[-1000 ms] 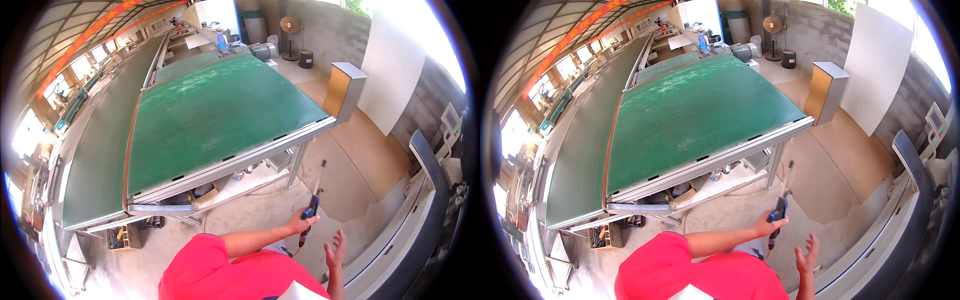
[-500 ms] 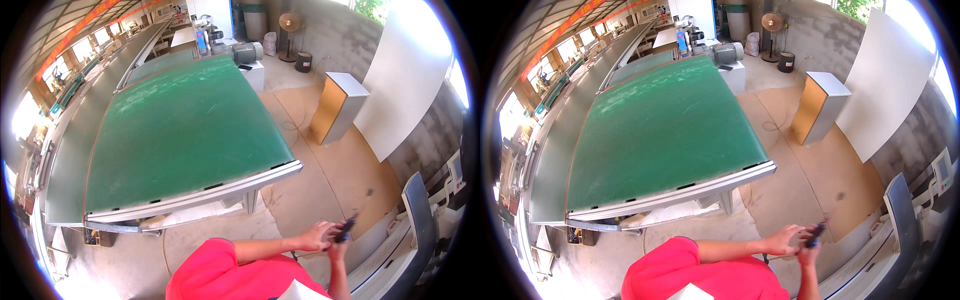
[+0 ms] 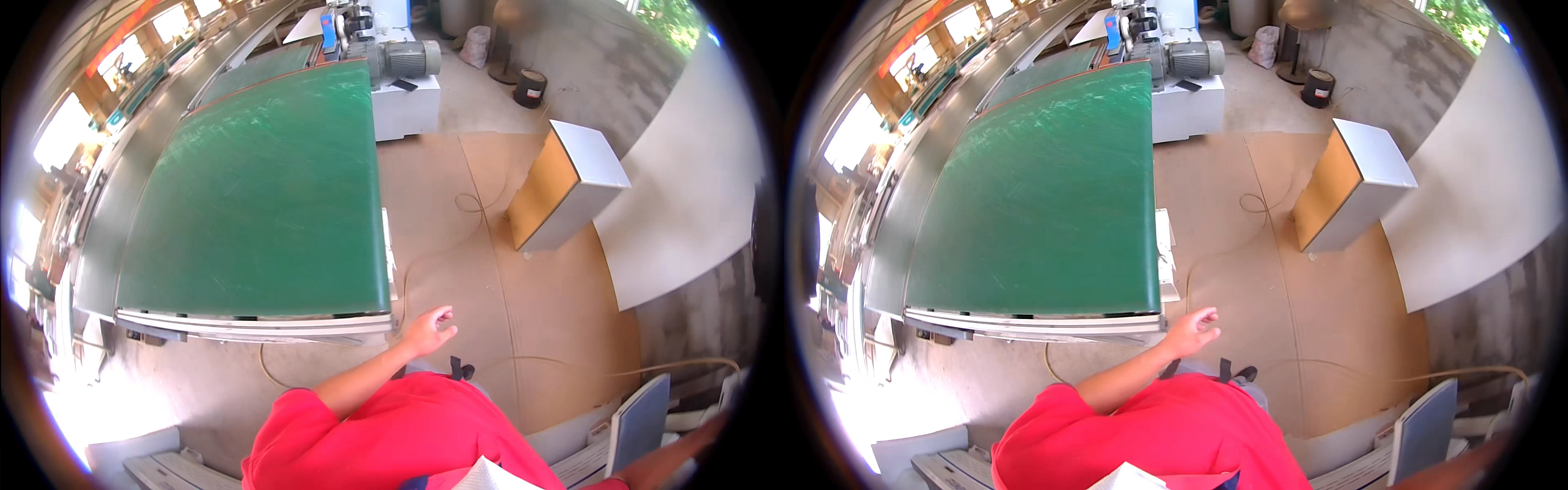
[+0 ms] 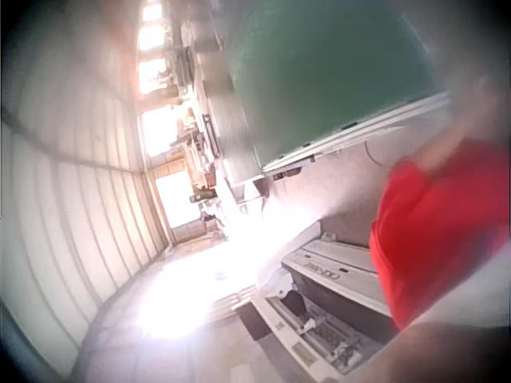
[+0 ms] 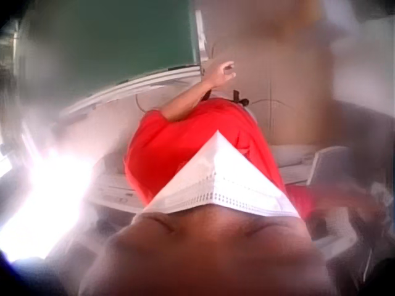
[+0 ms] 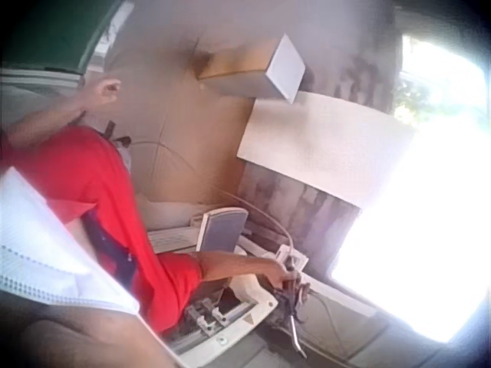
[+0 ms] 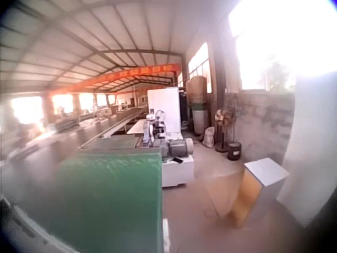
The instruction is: The person uses a handheld air blower to clean dust from white rectangular panels on a green conveyor table in a workshop. They repeatedly pick up panels, blow air along edges and surfaces, and place them back on the table.
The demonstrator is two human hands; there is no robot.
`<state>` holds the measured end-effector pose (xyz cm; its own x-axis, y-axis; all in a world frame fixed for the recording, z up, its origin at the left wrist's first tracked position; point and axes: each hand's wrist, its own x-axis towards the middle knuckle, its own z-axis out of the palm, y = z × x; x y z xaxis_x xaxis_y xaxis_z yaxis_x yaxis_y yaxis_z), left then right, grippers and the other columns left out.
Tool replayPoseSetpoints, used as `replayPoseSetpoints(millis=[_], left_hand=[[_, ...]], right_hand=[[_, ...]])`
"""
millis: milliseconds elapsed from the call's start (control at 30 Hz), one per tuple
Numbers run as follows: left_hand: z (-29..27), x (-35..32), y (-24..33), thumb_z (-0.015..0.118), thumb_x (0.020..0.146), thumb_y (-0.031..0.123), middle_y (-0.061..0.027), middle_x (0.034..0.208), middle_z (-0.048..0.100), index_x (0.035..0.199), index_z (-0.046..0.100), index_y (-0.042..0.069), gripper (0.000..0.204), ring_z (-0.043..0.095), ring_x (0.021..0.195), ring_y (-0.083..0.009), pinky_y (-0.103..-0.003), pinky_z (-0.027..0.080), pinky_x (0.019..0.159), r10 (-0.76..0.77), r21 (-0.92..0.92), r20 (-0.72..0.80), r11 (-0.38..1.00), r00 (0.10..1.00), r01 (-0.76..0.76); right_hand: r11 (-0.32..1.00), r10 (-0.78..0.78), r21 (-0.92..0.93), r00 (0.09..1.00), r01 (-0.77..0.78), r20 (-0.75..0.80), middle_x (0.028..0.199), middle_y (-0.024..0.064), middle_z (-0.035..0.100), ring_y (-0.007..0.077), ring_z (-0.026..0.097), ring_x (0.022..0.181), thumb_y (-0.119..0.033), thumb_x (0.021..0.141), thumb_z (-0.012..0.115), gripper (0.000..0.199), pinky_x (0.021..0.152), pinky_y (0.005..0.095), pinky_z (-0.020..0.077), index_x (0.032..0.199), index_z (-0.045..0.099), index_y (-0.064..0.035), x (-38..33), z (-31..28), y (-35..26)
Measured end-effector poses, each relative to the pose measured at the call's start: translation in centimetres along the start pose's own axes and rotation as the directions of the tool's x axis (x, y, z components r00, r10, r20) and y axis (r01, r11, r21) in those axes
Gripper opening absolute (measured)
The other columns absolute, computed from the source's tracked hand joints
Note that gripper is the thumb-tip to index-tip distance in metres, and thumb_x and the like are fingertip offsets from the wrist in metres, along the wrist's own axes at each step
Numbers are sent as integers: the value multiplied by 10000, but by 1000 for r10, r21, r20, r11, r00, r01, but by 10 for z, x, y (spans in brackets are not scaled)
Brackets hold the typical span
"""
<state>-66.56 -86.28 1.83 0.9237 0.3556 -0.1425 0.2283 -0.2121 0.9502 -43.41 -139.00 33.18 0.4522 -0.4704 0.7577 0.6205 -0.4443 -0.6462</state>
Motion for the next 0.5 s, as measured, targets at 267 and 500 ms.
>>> replayPoseSetpoints(millis=[267, 500], left_hand=[[-1, 139, -14, 649, 908, 194, -141, 1104, 662, 1295, 508, -55, 481, 649, 982, -212, -318, 521, 849, -375, -616, -298, 778, 878, 123], [-90, 316, -64, 589, 915, 205, -119, 954, 661, 1072, 563, 21, 243, 646, 847, -231, -364, 524, 738, -666, -894, -330, 447, 669, 3]], right_hand=[[744, 422, -242, 158, -622, 893, 671, -54, 522, 22, 364, 474, -129, 948, 569, 107, 421, 208, 279, 1032, 625, -93, -164, 293, 153], [818, 422, -568, -584, -84, 694, 574, 13, 561, 106, 516, 542, -409, 864, 695, 381, 513, 309, 431, 774, 693, -38, -298, 416, 164]])
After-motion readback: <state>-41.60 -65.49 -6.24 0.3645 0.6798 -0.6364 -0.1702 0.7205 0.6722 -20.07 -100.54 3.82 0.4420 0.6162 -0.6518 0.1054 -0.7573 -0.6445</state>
